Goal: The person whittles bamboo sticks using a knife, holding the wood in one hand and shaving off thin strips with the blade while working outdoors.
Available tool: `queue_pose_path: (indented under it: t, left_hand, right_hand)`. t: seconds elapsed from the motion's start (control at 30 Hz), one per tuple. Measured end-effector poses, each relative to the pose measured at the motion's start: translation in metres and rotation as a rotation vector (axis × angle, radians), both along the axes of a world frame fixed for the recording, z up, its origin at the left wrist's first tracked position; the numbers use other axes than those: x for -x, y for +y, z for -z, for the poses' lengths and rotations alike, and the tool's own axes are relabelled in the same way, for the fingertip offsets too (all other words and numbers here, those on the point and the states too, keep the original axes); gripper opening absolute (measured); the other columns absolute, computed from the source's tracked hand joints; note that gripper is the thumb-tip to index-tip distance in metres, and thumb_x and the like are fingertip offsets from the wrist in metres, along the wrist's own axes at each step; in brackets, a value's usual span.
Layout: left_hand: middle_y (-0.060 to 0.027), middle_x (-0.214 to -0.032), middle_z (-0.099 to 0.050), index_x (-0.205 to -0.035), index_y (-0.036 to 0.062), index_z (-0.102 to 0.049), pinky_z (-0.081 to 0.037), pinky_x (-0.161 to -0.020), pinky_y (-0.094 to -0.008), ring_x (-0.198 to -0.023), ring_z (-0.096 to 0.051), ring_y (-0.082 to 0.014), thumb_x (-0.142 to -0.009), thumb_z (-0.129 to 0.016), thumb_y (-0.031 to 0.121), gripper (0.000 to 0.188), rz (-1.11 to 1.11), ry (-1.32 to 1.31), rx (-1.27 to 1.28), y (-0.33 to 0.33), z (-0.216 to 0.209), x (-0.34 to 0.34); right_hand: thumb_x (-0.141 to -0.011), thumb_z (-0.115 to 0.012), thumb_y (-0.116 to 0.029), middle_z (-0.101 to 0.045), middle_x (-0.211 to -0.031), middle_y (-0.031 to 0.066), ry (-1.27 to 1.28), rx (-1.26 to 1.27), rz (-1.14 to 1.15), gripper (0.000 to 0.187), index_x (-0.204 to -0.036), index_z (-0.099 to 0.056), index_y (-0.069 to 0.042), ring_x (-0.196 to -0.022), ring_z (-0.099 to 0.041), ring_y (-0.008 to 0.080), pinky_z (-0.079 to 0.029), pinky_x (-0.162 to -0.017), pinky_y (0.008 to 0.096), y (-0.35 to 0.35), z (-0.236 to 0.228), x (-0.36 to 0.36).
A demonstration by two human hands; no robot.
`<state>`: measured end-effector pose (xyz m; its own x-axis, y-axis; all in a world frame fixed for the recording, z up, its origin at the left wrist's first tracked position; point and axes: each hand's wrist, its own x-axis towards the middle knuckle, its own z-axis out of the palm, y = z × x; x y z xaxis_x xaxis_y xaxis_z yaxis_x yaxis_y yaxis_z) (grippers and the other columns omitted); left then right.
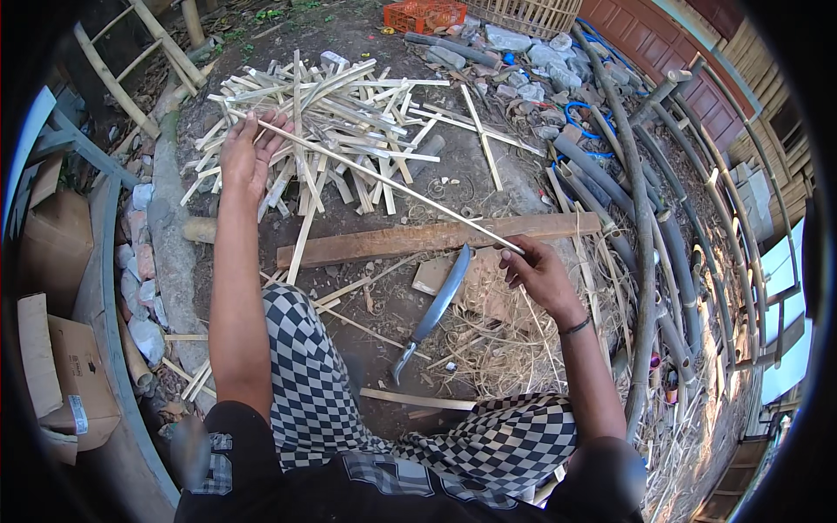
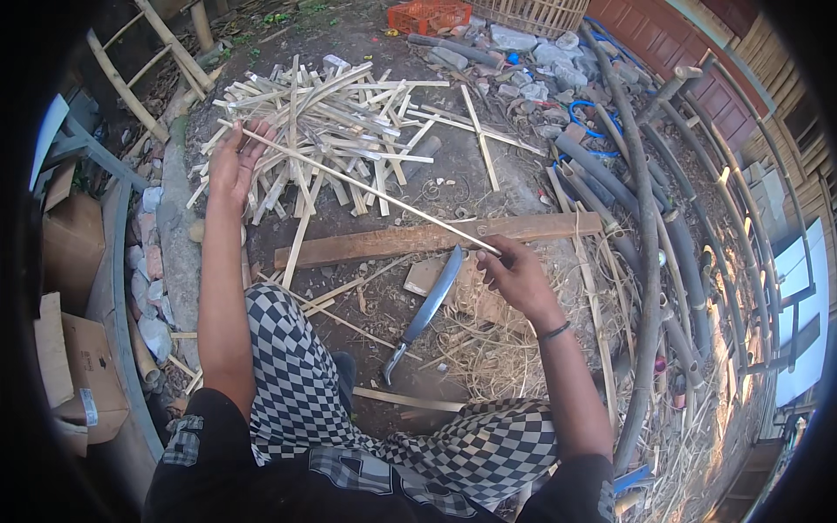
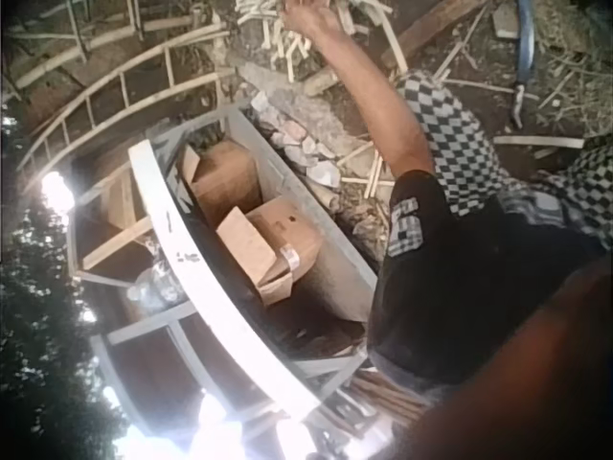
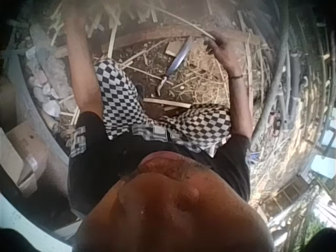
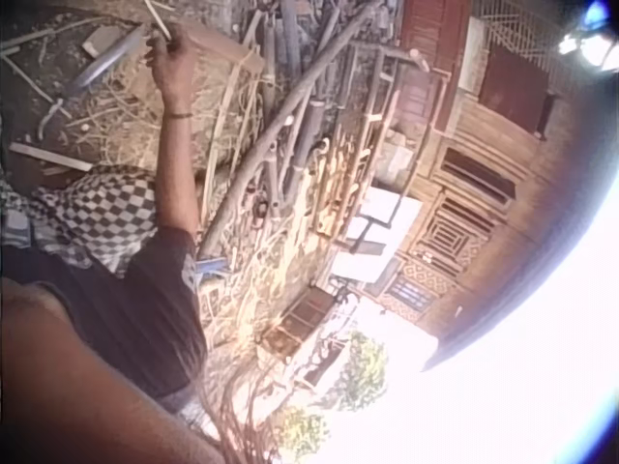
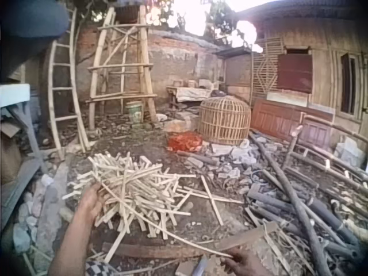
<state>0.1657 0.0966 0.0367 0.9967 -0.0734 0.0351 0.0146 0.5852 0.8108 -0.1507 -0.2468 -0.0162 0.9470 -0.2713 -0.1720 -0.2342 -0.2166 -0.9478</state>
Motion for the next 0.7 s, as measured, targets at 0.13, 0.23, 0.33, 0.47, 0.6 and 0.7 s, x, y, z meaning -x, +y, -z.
queue_pose_path:
  t: [0.13,0.23,0.33,0.47,0.6,0.7]
  left_hand:
    - [-0.0245,-0.119,-0.058,-0.114,-0.0076,-0.048,-0.054,-0.099,-0.0459,-0.114,-0.060,-0.0349,-0.100,-0.051,0.014,0.025,0.027,-0.008,-0.130,0.020,-0.007,0.012]
    - [-0.0228,-0.119,-0.059,-0.127,-0.0042,-0.039,-0.057,-0.094,-0.0409,-0.112,-0.062,-0.0326,-0.099,-0.054,0.011,0.035,0.135,-0.016,-0.279,0.022,-0.010,0.029]
    - [-0.0235,-0.117,-0.059,-0.134,-0.0037,-0.032,-0.058,-0.091,-0.0425,-0.109,-0.063,-0.0312,-0.095,-0.059,0.008,0.048,0.145,-0.081,-0.316,0.008,-0.027,0.048]
    - [-0.0231,-0.109,-0.061,-0.131,-0.0042,-0.034,-0.062,-0.084,-0.0426,-0.101,-0.066,-0.0310,-0.093,-0.062,0.007,0.049,0.042,-0.194,-0.256,-0.009,-0.045,0.056]
    - [-0.0226,-0.101,-0.063,-0.128,-0.0043,-0.036,-0.062,-0.084,-0.0437,-0.096,-0.068,-0.0323,-0.096,-0.055,0.006,0.039,-0.027,-0.337,-0.153,0.010,-0.070,0.068]
    - [-0.0194,-0.105,-0.060,-0.126,0.0045,-0.032,-0.059,-0.085,-0.0446,-0.095,-0.066,-0.0307,-0.096,-0.048,0.000,0.034,-0.085,-0.256,0.059,0.032,-0.077,0.073]
  right_hand:
    - [-0.095,-0.064,-0.020,-0.065,-0.079,0.0033,-0.001,0.074,-0.039,0.027,-0.114,-0.065,0.000,-0.066,-0.059,0.0082,-0.051,-0.059,0.0241,0.011,-0.003,-0.003]
    - [-0.095,-0.064,-0.023,-0.065,-0.078,0.0031,-0.011,0.111,-0.119,0.028,-0.111,-0.067,-0.001,-0.065,-0.059,0.0081,-0.051,-0.059,0.0242,0.024,-0.004,-0.007]
    - [-0.094,-0.065,-0.025,-0.065,-0.079,0.0032,0.026,0.122,-0.189,0.029,-0.111,-0.068,-0.002,-0.066,-0.060,0.0085,-0.051,-0.058,0.0247,0.039,-0.011,-0.013]
    - [-0.095,-0.064,-0.026,-0.065,-0.081,0.0036,0.037,0.058,-0.182,0.028,-0.111,-0.068,-0.003,-0.067,-0.060,0.0093,-0.051,-0.058,0.0238,0.044,-0.014,-0.014]
    - [-0.097,-0.061,-0.021,-0.065,-0.090,0.0073,0.022,0.073,-0.170,0.044,-0.137,-0.048,-0.008,-0.069,-0.060,0.0097,-0.053,-0.059,0.0258,0.050,-0.017,-0.013]
    - [-0.097,-0.061,-0.020,-0.066,-0.091,0.0086,0.011,0.099,-0.190,0.045,-0.138,-0.047,-0.009,-0.070,-0.060,0.0100,-0.053,-0.060,0.0256,0.067,-0.030,-0.017]
